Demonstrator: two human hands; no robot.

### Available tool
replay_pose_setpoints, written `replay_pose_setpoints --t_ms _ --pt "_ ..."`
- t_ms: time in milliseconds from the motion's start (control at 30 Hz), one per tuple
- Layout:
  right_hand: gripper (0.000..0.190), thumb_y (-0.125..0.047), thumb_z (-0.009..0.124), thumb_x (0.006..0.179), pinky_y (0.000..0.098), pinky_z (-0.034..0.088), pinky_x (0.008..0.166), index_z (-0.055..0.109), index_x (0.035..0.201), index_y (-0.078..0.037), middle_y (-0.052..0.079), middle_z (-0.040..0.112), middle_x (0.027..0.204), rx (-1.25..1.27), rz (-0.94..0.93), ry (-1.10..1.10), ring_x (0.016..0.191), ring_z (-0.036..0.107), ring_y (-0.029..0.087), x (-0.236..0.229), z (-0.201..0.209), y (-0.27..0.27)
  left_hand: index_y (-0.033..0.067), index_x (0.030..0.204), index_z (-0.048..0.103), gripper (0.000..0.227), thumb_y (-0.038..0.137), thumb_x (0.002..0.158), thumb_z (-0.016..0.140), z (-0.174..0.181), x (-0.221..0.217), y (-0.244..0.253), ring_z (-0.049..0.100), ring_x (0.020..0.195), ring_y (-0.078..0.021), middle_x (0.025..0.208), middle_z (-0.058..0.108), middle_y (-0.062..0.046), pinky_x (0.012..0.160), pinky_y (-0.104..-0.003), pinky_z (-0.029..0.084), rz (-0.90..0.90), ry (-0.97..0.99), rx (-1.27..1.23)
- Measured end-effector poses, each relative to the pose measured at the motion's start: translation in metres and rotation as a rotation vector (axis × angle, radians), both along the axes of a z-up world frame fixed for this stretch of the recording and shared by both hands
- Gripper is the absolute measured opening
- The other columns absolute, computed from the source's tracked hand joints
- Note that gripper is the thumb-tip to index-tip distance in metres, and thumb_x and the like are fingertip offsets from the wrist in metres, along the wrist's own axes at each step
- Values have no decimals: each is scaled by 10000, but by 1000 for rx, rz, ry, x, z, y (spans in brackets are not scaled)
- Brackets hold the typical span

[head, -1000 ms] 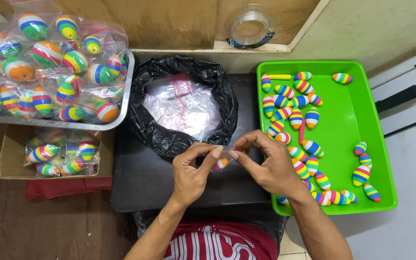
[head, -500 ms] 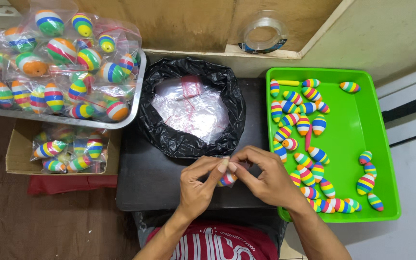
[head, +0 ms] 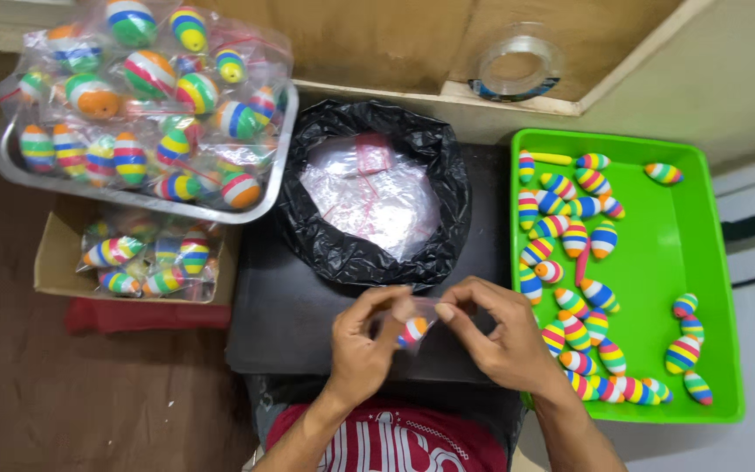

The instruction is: The person places small colorful objects into small clear plastic bags by hand and then puts the filled bags into a cardboard box.

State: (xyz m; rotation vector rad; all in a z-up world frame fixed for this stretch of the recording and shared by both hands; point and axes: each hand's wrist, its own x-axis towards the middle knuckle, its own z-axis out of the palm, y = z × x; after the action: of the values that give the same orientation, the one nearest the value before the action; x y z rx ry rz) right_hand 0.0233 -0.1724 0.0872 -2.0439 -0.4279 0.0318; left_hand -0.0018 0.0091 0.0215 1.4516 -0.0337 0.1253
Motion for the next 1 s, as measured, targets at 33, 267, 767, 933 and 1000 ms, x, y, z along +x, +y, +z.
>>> replay_pose_setpoints --t_ms 33,267,767,933,1000 --pt "154 -171 644 974 266 454 639 655 844 -89 -9 647 757 2 15 3 678 546 119 -1 -2 -1 52 1125 743 215 177 957 691 -1 -2 1 759 935 -169 1049 788 -78 820 -264 614 15 3 2" --pt "146 -189 685 941 245 453 627 697 827 -98 -23 652 723 -45 -146 64 655 566 85 -13 -14 5 68 1061 726 208 206 912 771 11 -7 19 684 914 -127 1036 738 -60 775 -231 532 -164 56 -43" --pt "274 -227 637 966 247 536 768 695 1161 -43 38 735 933 148 -167 200 793 648 107 -25 -56 39 110 1073 749 180 207 921 755 19 -14 89 709 1010 -143 1072 750 -55 819 -242 567 -61 73 105" --pt "375 -269 626 962 257 521 812 658 1274 -62 39 730 922 107 -99 209 780 635 109 -28 -68 40 112 1091 736 231 192 881 792 28 0 161 697 942 -90 1036 765 -8 857 -231 549 177 82 309" --pt "376 -272 625 955 271 549 748 667 1261 -58 58 725 913 118 -155 260 740 635 131 -30 -63 43 75 1087 674 352 276 847 833 28 7 194 725 1028 -150 1214 725 -53 776 -289 572 471 45 666"
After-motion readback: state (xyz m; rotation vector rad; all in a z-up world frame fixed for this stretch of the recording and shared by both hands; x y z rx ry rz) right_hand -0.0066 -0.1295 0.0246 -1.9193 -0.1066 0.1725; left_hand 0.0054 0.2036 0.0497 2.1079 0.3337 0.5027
